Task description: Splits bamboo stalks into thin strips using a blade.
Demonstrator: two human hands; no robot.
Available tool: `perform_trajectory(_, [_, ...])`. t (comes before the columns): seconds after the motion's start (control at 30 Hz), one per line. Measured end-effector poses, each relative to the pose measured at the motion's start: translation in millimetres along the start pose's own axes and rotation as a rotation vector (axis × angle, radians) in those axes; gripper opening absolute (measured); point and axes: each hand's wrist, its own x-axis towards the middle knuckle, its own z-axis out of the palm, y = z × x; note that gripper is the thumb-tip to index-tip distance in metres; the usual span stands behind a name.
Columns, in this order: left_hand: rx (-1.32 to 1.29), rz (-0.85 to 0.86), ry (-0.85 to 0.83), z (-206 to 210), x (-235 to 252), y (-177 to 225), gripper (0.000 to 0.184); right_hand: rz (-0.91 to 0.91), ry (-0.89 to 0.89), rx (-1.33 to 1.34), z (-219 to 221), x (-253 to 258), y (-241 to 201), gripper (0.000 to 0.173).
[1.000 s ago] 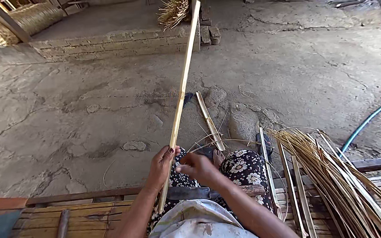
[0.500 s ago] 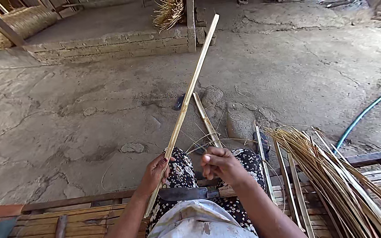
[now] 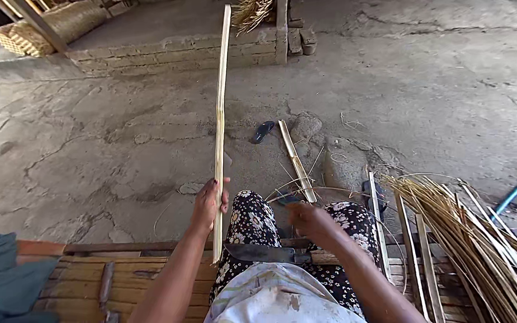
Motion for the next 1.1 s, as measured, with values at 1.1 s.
perform_trajectory(1.1, [1.158,0.412,-0.321,-47.8,24.5,-49.8,0.060,-0.082,0.529,1.294,-62.0,31.7,12.6,0.029])
